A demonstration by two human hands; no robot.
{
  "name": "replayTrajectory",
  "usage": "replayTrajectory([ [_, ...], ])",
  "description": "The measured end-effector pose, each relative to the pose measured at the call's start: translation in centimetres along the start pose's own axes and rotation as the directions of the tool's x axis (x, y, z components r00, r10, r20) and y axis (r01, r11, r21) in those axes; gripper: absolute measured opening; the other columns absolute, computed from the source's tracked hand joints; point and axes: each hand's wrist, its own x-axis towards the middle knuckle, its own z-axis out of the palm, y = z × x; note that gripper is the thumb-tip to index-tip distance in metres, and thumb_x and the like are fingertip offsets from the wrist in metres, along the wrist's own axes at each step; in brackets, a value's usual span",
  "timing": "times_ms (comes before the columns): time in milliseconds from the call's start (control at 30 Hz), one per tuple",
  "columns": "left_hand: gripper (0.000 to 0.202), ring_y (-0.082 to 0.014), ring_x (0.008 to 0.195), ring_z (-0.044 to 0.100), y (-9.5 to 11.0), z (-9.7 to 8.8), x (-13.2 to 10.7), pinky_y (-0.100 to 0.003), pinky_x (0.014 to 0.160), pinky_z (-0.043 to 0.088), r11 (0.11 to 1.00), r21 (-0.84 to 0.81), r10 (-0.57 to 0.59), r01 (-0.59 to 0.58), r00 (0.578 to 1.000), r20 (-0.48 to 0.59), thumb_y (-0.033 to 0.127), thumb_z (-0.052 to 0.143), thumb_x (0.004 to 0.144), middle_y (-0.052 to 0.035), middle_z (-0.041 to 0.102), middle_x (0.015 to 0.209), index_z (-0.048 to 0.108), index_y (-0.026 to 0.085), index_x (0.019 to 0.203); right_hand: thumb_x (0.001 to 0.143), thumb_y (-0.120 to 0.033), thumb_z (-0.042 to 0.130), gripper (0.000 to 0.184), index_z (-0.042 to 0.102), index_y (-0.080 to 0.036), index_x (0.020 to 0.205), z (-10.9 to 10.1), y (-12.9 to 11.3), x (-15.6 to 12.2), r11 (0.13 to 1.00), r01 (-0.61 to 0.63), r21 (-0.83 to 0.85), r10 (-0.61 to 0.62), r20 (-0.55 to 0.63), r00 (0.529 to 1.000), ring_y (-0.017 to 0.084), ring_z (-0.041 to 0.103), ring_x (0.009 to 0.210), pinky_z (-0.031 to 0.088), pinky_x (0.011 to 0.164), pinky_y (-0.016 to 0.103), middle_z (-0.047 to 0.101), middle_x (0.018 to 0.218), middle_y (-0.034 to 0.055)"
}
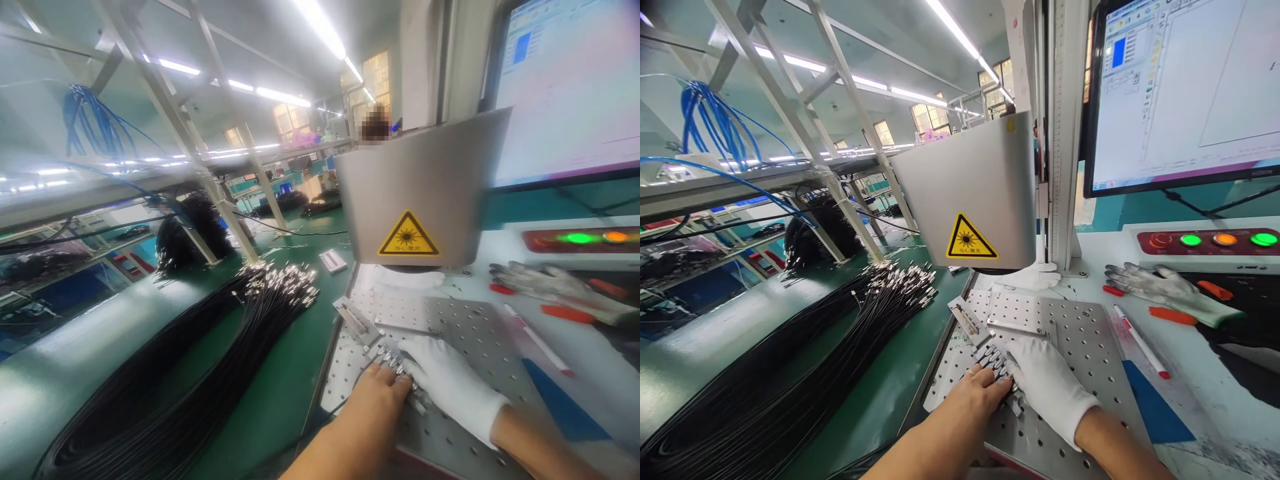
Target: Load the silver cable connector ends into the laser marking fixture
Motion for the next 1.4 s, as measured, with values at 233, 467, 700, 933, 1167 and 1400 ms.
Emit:
replayTrajectory([
  [233, 0.032, -0.0198, 0.093, 0.052, -1.4, -0.3, 0.1, -0.031, 0.087, 0.042, 1.0, -0.025, -0.015, 0.012, 0.994, -0.109, 0.027, 0.037, 0.095, -0.0057, 0.055, 0.095, 0.066, 0.029, 0.107, 0.089, -0.016, 0.043, 0.03, 0.069, -0.019, 0.104, -1.0, -1.0, 0.1, 0.999, -0.04, 0.007, 0.04, -0.006, 0.999, 0.027, 0.063, 0.098, 0.047, 0.086, 0.037, 0.068, 0.104, 0.0099],
  [467, 0.03, -0.0207, 0.097, 0.052, -0.8, -0.2, -0.2, -0.031, 0.088, 0.042, 0.998, -0.019, -0.059, 0.057, 0.991, -0.122, 0.022, 0.041, 0.093, -0.0059, 0.057, 0.099, 0.067, 0.027, 0.108, 0.091, -0.017, 0.044, 0.028, 0.068, -0.02, 0.104, -0.7, -0.6, 0.0, 0.999, -0.002, 0.045, 0.002, -0.004, 1.0, 0.025, 0.063, 0.096, 0.047, 0.085, 0.035, 0.069, 0.101, 0.0081],
  [700, 0.027, -0.0226, 0.099, 0.054, 0.9, 0.7, -0.8, -0.035, 0.089, 0.044, 0.99, 0.02, -0.134, 0.141, 0.971, -0.198, 0.019, 0.044, 0.091, -0.0076, 0.063, 0.103, 0.065, 0.02, 0.109, 0.084, -0.009, 0.039, 0.038, 0.068, -0.019, 0.107, -0.5, 1.0, 0.5, 0.975, 0.097, 0.198, -0.091, -0.038, 0.995, 0.021, 0.063, 0.098, 0.046, 0.087, 0.031, 0.07, 0.106, 0.0072],
  [933, 0.037, -0.0269, 0.099, 0.056, 0.9, 3.2, 0.0, -0.04, 0.091, 0.049, 0.965, 0.262, 0.017, 0.021, 0.99, -0.14, 0.024, 0.048, 0.089, -0.0154, 0.064, 0.104, 0.057, 0.007, 0.121, 0.084, -0.011, 0.039, 0.041, 0.069, -0.02, 0.109, -0.3, 1.2, 0.6, 0.973, 0.096, 0.211, -0.092, -0.027, 0.995, 0.02, 0.065, 0.094, 0.047, 0.085, 0.029, 0.07, 0.102, 0.0068],
  [1167, 0.03, -0.0226, 0.09, 0.058, 0.9, 3.7, 0.4, -0.034, 0.086, 0.051, 0.944, 0.331, 0.075, -0.013, 0.982, -0.175, 0.019, 0.047, 0.091, -0.0123, 0.065, 0.095, 0.062, 0.005, 0.113, 0.09, -0.018, 0.037, 0.038, 0.068, -0.02, 0.111, 0.8, 1.4, 0.3, 0.984, 0.108, 0.139, -0.096, -0.091, 0.991, 0.024, 0.063, 0.099, 0.047, 0.09, 0.036, 0.069, 0.107, 0.0092],
  [1400, 0.025, -0.0204, 0.085, 0.054, -0.2, 3.4, 0.4, -0.032, 0.087, 0.047, 0.97, 0.221, 0.155, -0.103, 0.96, -0.234, 0.022, 0.05, 0.089, -0.0101, 0.064, 0.092, 0.062, 0.01, 0.108, 0.088, -0.015, 0.039, 0.035, 0.068, -0.019, 0.107, 1.0, 0.9, 0.2, 0.987, 0.161, -0.022, -0.163, -0.143, 0.976, 0.024, 0.064, 0.095, 0.048, 0.084, 0.035, 0.069, 0.101, 0.0104],
])
